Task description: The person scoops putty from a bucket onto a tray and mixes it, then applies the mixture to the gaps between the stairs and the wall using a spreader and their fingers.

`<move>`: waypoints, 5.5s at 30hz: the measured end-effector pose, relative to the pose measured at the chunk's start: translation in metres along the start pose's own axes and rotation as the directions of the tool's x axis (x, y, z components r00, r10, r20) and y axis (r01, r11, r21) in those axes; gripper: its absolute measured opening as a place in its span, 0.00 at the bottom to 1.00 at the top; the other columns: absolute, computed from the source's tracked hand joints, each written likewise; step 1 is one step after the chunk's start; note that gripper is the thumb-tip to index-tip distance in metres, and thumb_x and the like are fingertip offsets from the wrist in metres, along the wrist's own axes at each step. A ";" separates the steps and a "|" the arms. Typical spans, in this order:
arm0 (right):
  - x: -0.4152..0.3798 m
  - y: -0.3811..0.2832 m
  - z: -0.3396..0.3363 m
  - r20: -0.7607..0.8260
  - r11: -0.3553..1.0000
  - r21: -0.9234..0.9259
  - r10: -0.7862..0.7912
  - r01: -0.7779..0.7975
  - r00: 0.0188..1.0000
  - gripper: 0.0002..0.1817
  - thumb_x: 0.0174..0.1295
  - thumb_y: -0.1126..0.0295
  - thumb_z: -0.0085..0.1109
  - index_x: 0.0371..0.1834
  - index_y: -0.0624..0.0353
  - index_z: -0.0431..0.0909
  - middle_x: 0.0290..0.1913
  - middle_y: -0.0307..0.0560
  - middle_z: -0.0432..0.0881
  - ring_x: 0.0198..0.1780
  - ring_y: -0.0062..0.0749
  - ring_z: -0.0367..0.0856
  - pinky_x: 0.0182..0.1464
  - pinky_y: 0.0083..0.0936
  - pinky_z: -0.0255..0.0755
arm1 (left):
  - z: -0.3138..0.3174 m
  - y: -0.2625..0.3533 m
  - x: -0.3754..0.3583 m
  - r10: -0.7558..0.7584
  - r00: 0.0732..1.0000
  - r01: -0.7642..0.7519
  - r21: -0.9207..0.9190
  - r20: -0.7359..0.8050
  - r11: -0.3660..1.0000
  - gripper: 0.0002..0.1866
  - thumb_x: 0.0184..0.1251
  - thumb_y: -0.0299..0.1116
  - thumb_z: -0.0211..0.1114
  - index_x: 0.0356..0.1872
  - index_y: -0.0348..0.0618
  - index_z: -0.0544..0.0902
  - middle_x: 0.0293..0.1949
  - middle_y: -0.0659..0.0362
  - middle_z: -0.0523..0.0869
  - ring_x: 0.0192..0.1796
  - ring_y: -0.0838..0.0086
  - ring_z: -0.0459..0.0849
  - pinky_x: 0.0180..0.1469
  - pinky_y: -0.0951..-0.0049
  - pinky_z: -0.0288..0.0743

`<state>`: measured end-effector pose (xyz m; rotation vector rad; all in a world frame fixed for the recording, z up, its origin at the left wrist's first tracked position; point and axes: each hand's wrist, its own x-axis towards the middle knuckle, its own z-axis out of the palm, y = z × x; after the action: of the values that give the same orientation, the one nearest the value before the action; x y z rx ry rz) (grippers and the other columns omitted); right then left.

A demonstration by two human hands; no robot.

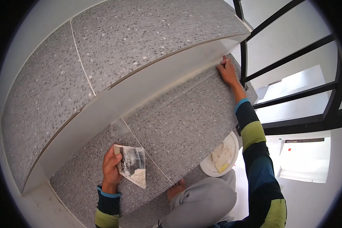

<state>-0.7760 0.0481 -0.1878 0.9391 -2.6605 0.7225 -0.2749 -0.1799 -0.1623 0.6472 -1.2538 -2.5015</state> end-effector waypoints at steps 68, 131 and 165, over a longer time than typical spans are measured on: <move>-0.031 -0.057 -0.038 0.169 0.937 -0.225 -0.230 0.265 0.958 0.24 0.49 0.79 0.44 0.52 0.54 0.74 0.36 0.51 0.68 0.40 0.45 0.72 0.42 0.36 0.68 | 0.025 -0.023 0.014 -0.228 0.966 0.174 -0.344 -0.122 0.923 0.11 0.64 0.37 0.47 0.44 0.46 0.72 0.18 0.62 0.76 0.12 0.76 0.72 0.08 0.77 0.64; -0.173 -0.249 -0.077 0.543 0.738 0.129 -0.612 0.663 0.575 0.33 0.52 0.80 0.47 0.65 0.54 0.57 0.64 0.45 0.64 0.36 0.39 0.79 0.34 0.29 0.75 | 0.028 -0.022 -0.001 -0.184 0.864 0.352 -0.300 0.468 0.887 0.17 0.60 0.33 0.53 0.47 0.32 0.71 0.40 0.54 0.80 0.40 0.75 0.81 0.43 0.77 0.75; -0.170 -0.239 -0.136 0.415 0.767 0.470 -0.628 0.436 0.658 0.43 0.47 0.76 0.56 0.70 0.50 0.48 0.57 0.49 0.72 0.39 0.43 0.80 0.33 0.30 0.75 | 0.065 -0.028 0.000 -0.257 0.908 0.404 -0.534 0.330 0.743 0.19 0.63 0.32 0.47 0.53 0.33 0.67 0.41 0.49 0.81 0.39 0.67 0.84 0.42 0.71 0.80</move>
<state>-0.4861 0.0480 -0.0445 2.2319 -2.4470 0.8504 -0.3082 -0.1191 -0.1504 0.4437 -0.3428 -3.1141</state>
